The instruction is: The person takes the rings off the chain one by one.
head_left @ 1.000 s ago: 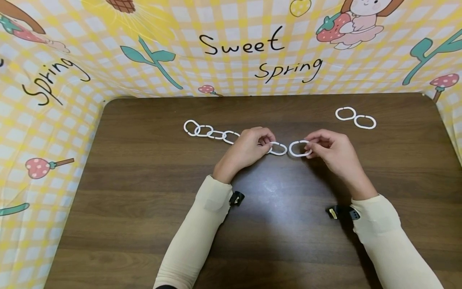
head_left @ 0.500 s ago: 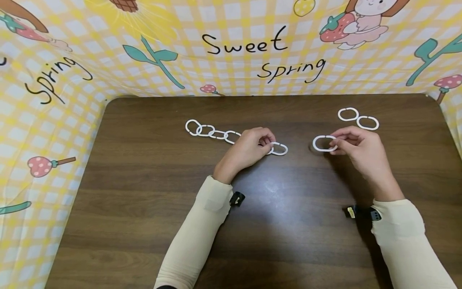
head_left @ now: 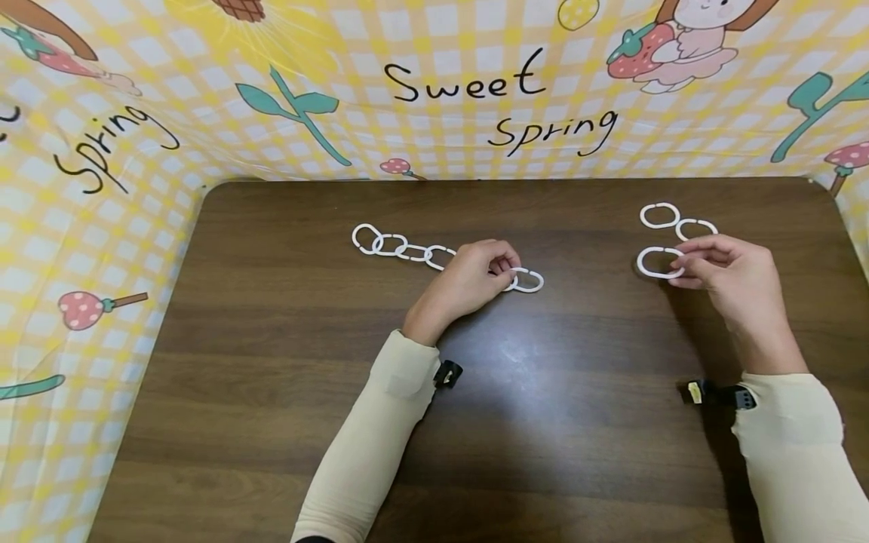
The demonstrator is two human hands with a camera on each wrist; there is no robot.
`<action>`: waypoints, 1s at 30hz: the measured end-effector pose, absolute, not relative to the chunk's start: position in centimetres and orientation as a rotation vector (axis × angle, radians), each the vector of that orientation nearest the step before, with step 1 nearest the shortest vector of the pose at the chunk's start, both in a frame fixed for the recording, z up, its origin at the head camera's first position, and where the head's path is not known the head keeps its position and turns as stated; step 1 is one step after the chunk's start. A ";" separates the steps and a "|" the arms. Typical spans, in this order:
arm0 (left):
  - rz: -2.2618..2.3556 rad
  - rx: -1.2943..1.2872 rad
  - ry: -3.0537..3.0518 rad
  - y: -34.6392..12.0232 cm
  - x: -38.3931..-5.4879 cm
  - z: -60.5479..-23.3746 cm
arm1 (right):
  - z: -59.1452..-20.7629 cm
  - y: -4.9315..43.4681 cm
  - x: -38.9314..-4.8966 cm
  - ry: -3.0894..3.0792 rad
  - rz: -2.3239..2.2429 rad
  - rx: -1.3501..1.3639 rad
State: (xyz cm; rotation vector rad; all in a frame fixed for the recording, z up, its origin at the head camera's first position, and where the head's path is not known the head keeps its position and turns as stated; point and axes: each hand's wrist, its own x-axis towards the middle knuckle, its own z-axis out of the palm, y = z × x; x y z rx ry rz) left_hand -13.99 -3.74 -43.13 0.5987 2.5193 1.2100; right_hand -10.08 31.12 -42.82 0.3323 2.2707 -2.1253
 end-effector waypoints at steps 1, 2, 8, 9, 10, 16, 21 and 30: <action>1.206 0.598 2.522 -3.7 -14.0 -43.1 | -42.8 31.4 -10.1 2.267 -2.132 0.340; 1.203 0.595 2.524 -3.8 -13.9 -43.1 | -42.9 31.7 -10.1 2.251 -2.148 0.352; 1.197 0.593 2.526 -3.8 -13.9 -43.1 | -43.0 32.9 -10.3 2.233 -2.165 0.394; 1.199 0.593 2.526 -3.9 -13.9 -43.1 | -43.0 33.1 -10.3 2.235 -2.161 0.393; 1.200 0.595 2.526 -3.9 -13.9 -43.1 | -43.0 33.3 -10.3 2.230 -2.168 0.393; 1.209 0.594 2.522 -3.9 -13.9 -43.0 | -43.3 34.5 -10.6 2.258 -2.124 0.434; 1.209 0.595 2.513 -3.9 -13.9 -42.9 | -43.6 35.2 -11.0 2.303 -2.011 0.488; 1.190 0.584 2.507 -4.0 -13.8 -42.9 | -44.0 35.7 -11.7 2.464 -1.743 0.512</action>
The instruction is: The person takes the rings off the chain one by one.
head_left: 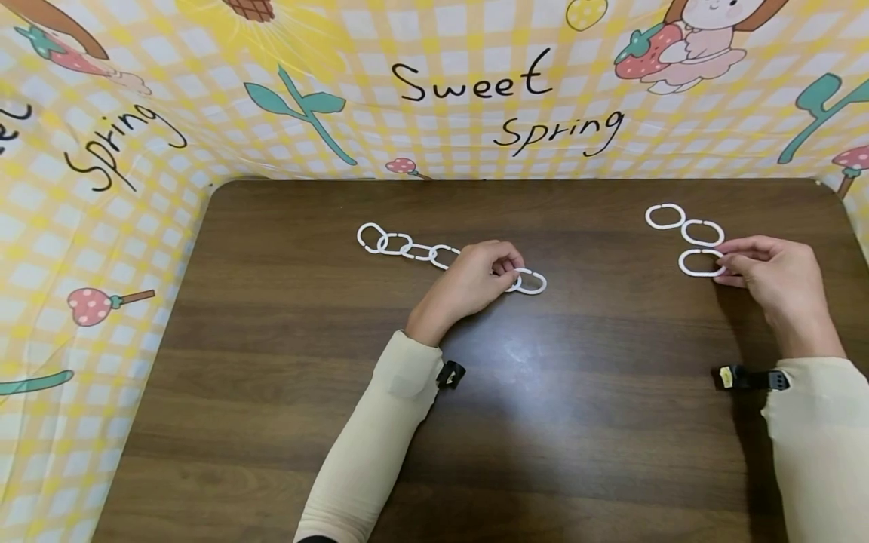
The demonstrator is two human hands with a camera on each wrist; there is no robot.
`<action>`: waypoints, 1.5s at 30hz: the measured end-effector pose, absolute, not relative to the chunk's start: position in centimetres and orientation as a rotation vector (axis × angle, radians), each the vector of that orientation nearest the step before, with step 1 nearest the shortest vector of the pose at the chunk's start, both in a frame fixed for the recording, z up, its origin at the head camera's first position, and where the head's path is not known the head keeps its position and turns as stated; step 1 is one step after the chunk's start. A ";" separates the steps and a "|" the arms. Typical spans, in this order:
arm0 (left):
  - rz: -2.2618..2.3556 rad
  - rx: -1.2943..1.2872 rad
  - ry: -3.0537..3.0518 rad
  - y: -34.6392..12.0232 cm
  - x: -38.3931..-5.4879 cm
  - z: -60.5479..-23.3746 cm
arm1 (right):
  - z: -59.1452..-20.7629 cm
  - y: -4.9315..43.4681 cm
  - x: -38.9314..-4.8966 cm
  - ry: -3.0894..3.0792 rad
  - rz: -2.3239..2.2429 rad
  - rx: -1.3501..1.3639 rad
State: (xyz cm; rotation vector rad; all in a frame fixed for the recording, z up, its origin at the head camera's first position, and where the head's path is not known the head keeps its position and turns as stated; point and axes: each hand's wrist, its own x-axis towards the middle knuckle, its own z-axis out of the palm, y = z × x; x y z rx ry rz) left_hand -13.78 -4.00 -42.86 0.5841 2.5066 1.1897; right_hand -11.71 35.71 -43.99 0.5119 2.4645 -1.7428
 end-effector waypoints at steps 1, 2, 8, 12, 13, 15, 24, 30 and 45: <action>1.187 0.586 2.508 -4.0 -13.8 -42.9 | -44.0 35.8 -11.7 2.468 -1.747 0.504; 1.184 0.588 2.511 -4.0 -13.8 -42.9 | -44.0 35.8 -11.7 2.478 -1.739 0.499; 1.178 0.589 2.516 -3.9 -13.7 -42.9 | -44.2 35.8 -11.8 2.564 -1.624 0.505; 1.179 0.590 2.517 -3.9 -13.7 -42.7 | -44.3 35.9 -11.8 2.577 -1.593 0.521; 1.178 0.589 2.518 -3.8 -13.7 -42.7 | -44.3 35.9 -11.8 2.580 -1.588 0.523; 1.179 0.588 2.520 -3.8 -13.7 -42.7 | -44.3 35.9 -11.8 2.584 -1.581 0.524; 1.194 0.582 2.514 -3.8 -13.7 -42.8 | -44.4 35.9 -11.8 2.601 -1.556 0.520; 1.196 0.596 2.515 -3.7 -13.7 -42.8 | -44.4 36.0 -11.8 2.614 -1.537 0.537; 1.194 0.596 2.518 -3.7 -13.8 -42.9 | -42.5 33.6 -11.1 2.739 -1.543 0.528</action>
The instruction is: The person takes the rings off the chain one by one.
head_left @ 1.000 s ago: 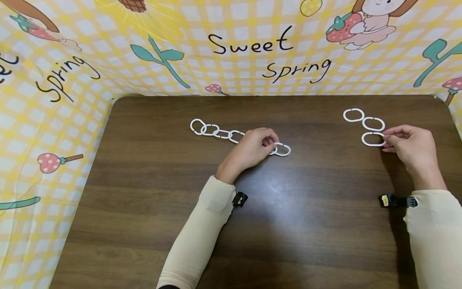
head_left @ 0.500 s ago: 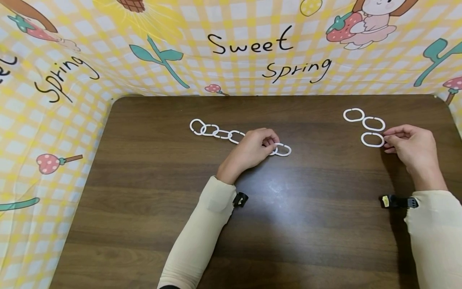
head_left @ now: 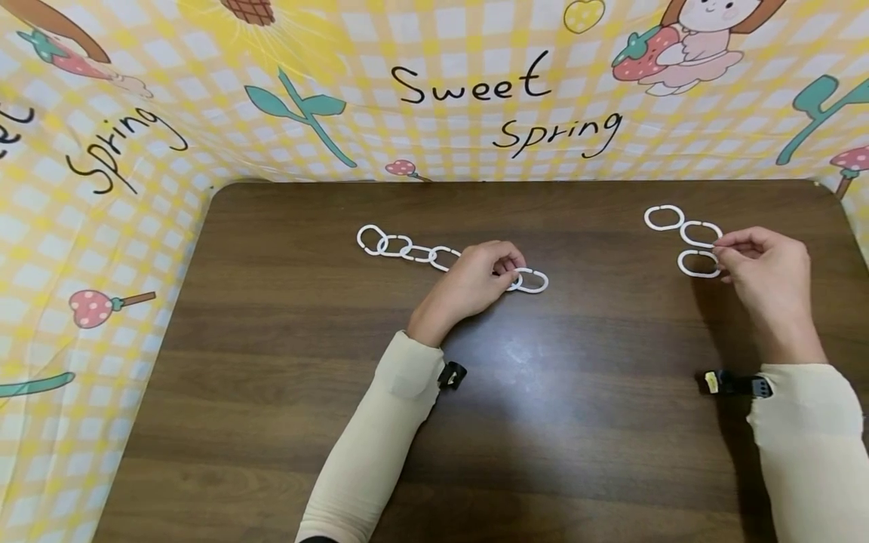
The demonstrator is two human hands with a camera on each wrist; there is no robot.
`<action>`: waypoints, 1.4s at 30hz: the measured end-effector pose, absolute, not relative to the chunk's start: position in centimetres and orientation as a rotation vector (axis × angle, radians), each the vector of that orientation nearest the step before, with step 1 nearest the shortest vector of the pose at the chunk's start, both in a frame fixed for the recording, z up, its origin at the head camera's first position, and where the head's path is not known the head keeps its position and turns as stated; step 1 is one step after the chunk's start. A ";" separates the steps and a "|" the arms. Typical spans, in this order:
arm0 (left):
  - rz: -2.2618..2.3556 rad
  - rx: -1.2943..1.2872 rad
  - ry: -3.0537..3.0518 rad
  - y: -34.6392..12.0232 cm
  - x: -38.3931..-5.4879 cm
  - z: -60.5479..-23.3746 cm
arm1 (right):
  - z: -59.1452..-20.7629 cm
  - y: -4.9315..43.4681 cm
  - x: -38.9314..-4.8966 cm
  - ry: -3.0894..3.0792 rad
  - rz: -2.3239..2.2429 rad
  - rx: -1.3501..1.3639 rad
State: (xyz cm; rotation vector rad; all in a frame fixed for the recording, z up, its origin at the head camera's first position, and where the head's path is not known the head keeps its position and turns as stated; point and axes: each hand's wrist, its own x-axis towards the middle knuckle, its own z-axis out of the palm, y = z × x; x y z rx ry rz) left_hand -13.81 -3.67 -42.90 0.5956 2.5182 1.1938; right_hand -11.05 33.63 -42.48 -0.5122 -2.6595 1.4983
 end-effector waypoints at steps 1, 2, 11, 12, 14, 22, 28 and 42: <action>1.193 0.594 2.519 -3.7 -13.8 -42.9 | -42.4 33.2 -11.0 -2.659 1.493 -0.492; 1.192 0.593 2.521 -3.6 -13.8 -42.9 | -42.4 32.7 -11.0 -2.658 1.492 -0.475; 1.192 0.586 2.529 -3.6 -13.8 -43.1 | -42.7 28.6 -11.1 -2.649 1.494 -0.266; 1.195 0.581 2.529 -3.6 -13.8 -43.1 | -42.7 28.2 -11.2 -2.654 1.488 -0.236; 1.199 0.580 2.526 -3.5 -13.8 -43.1 | -42.7 27.4 -11.2 -2.670 1.480 -0.176; 1.210 0.577 2.509 -3.3 -13.9 -43.1 | -42.5 24.9 -11.0 -2.750 1.515 0.040; 1.224 0.564 2.499 -3.4 -13.9 -43.0 | -42.5 23.1 -10.6 -2.811 1.482 0.138; 1.214 0.530 2.535 -4.3 -13.8 -42.7 | -43.2 19.3 -10.8 -2.799 1.849 0.249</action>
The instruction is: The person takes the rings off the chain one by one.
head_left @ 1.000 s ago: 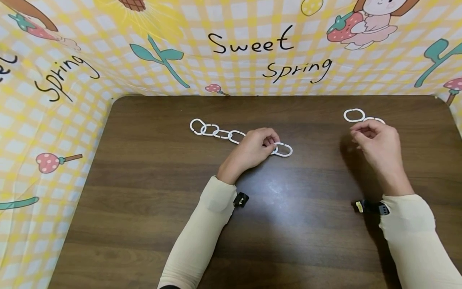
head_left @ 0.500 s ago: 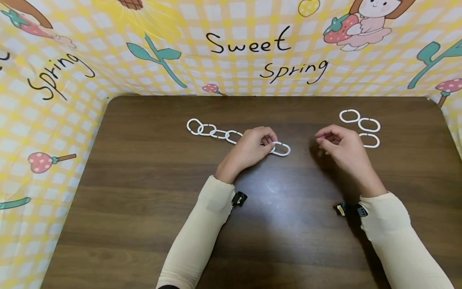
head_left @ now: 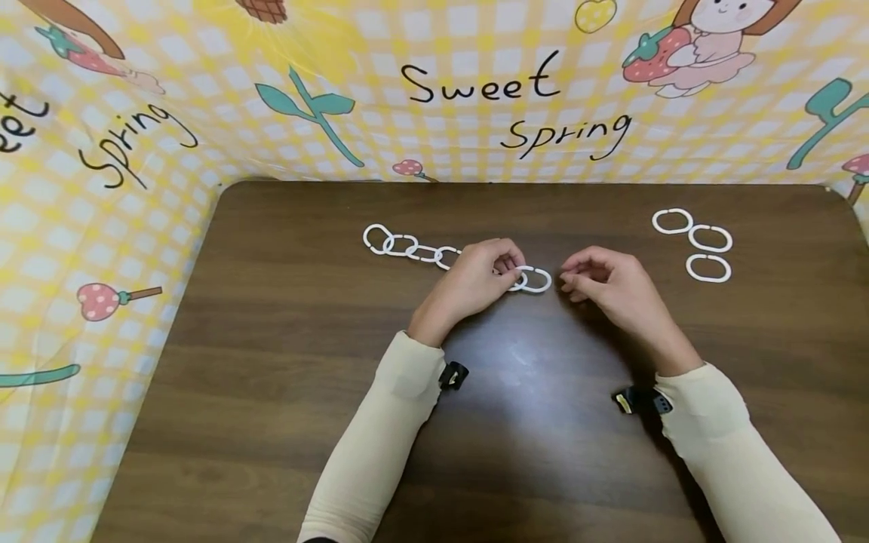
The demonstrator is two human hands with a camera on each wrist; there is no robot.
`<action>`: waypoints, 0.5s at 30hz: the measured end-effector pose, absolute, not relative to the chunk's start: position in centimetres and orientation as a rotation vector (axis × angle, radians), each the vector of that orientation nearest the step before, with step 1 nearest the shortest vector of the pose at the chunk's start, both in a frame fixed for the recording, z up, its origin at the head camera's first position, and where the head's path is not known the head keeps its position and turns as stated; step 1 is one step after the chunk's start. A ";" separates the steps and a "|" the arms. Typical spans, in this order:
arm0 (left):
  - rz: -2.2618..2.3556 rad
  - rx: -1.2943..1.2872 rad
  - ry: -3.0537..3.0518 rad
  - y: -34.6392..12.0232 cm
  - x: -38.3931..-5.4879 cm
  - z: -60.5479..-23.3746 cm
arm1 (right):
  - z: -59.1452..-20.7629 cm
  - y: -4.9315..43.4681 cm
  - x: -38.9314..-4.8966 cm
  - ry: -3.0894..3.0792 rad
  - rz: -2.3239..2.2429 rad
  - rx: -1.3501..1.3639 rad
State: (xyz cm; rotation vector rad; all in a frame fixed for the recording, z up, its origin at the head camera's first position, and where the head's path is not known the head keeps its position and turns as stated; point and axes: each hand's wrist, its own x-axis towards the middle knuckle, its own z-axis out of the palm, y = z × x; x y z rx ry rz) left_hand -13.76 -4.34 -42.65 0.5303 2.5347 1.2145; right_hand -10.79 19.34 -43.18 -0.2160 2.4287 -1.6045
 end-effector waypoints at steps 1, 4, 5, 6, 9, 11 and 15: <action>1.211 0.527 2.538 -4.4 -13.8 -42.6 | -43.2 19.1 -10.8 2.411 -1.610 -0.210; 1.213 0.515 2.533 -4.4 -13.8 -42.7 | -43.3 18.5 -10.9 2.378 -1.616 -0.195; 1.216 0.515 2.530 -4.3 -13.8 -42.7 | -43.4 18.3 -10.9 2.367 -1.622 -0.193; 1.220 0.514 2.526 -4.3 -13.9 -42.7 | -43.5 18.1 -10.9 2.358 -1.627 -0.189; 1.225 0.508 2.526 -4.2 -13.9 -42.8 | -43.6 17.8 -11.0 2.340 -1.639 -0.186; 1.229 0.504 2.529 -4.2 -14.0 -42.9 | -43.5 17.6 -11.1 2.334 -1.644 -0.182; 1.238 0.497 2.518 -4.0 -14.0 -43.1 | -43.5 17.4 -11.1 2.344 -1.627 -0.168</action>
